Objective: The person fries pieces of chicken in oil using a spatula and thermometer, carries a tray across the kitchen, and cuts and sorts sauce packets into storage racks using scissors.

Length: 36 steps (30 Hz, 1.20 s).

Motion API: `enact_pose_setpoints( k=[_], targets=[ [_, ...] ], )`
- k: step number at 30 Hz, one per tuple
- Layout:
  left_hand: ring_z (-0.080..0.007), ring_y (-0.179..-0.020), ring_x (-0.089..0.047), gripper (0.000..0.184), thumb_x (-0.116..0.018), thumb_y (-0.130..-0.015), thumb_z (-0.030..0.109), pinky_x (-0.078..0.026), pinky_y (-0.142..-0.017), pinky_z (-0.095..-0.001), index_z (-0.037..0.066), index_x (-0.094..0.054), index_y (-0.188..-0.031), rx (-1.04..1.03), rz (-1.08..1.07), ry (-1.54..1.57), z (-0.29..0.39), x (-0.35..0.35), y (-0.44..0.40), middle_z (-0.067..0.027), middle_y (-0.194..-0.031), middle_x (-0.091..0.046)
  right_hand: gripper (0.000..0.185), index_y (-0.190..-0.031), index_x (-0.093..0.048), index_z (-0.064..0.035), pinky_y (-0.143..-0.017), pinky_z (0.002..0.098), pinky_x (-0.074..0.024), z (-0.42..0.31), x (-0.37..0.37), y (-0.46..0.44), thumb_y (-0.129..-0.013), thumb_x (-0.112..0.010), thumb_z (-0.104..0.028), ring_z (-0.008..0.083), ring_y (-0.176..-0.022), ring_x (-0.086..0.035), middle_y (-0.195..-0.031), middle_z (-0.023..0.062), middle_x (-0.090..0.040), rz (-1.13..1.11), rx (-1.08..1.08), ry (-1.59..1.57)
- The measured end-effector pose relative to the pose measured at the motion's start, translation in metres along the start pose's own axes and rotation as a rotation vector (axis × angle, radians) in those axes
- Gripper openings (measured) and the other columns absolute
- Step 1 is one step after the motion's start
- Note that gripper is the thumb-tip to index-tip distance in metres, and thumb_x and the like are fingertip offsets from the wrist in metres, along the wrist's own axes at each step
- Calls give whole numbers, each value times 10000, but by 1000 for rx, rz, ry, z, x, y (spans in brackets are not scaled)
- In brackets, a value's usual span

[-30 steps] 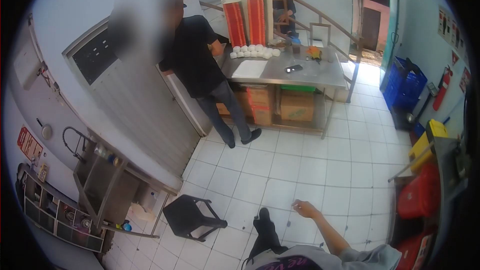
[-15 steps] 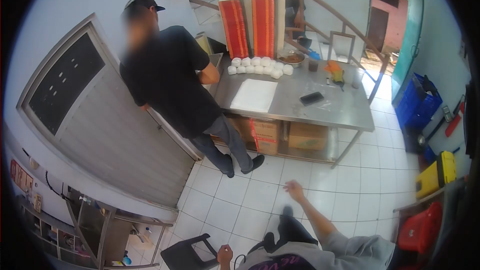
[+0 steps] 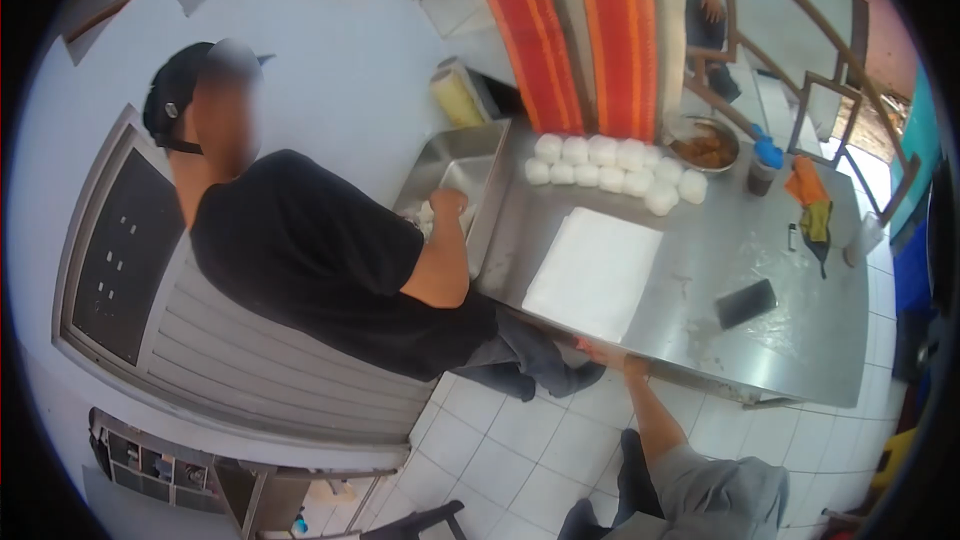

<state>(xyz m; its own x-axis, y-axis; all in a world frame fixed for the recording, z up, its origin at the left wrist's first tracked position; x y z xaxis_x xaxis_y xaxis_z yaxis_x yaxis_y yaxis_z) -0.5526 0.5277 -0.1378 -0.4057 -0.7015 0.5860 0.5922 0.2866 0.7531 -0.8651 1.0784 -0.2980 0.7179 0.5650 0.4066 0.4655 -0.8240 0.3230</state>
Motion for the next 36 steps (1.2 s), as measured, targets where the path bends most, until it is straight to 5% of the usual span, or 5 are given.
enact_pose_setpoints(
  k=[2, 14, 19, 30, 36],
  targets=[
    [-322, -837, -673, 352, -452, -938, 366, -519, -673, -448, 106, -595, -1128, 28, 2, 26, 12, -6, 4, -145, -1024, -676, 370, -1213, -487, 32, -943, 418, -448, 29, -40, -14, -931, -496, -208, 269, -1045, -576, -1160, 168, -565, 20, 238, 408],
    [-299, -824, -677, 365, -447, -946, 378, -519, -660, -427, 115, -583, -1159, -14, -93, -1, 50, -2, -11, -127, -1035, -677, 419, -1293, -436, 42, -1019, 409, -363, -38, 7, 21, -942, -481, -182, 299, -1189, -474, -1310, 176, -482, 304, 398, 80],
    [-289, -818, -679, 371, -445, -949, 383, -519, -654, -418, 119, -578, -1172, -93, -149, -4, 40, 19, -45, -120, -1040, -678, 502, -1345, -331, -75, -762, 425, -540, -73, 60, 98, -880, -519, -78, 302, -1095, -536, -1240, 168, -478, 305, -210, -891],
    [-259, -1226, -486, 553, -401, -948, 513, -387, -973, -463, 215, -377, -1412, -295, -568, 230, 216, 33, -74, -59, -1386, -471, 542, -1245, -341, -180, -666, 383, -521, -7, 173, 290, -750, -418, 25, 210, -865, -542, -1013, 114, -503, 142, -253, -968],
    [-303, -1173, -503, 496, -519, -925, 325, -411, -981, -463, 53, -429, -1330, -180, -1175, 536, 277, -54, -52, -111, -1258, -543, 654, -1311, -307, -168, -617, 318, -503, 16, 236, 440, -713, -432, 67, 211, -846, -554, -1023, 139, -499, 269, -266, -989]
  ],
)
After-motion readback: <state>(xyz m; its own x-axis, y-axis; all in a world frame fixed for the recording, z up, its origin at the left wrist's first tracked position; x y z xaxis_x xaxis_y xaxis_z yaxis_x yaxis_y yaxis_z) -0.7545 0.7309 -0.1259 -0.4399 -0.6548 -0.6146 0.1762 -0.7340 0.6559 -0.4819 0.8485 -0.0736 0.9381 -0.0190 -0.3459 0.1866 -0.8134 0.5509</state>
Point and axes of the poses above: each hand's wrist, its own y-axis away from the middle knuckle, its own x-axis out of the back of the hand, z = x × y, the point moved 5 cm from there along -y, towards the middle knuckle
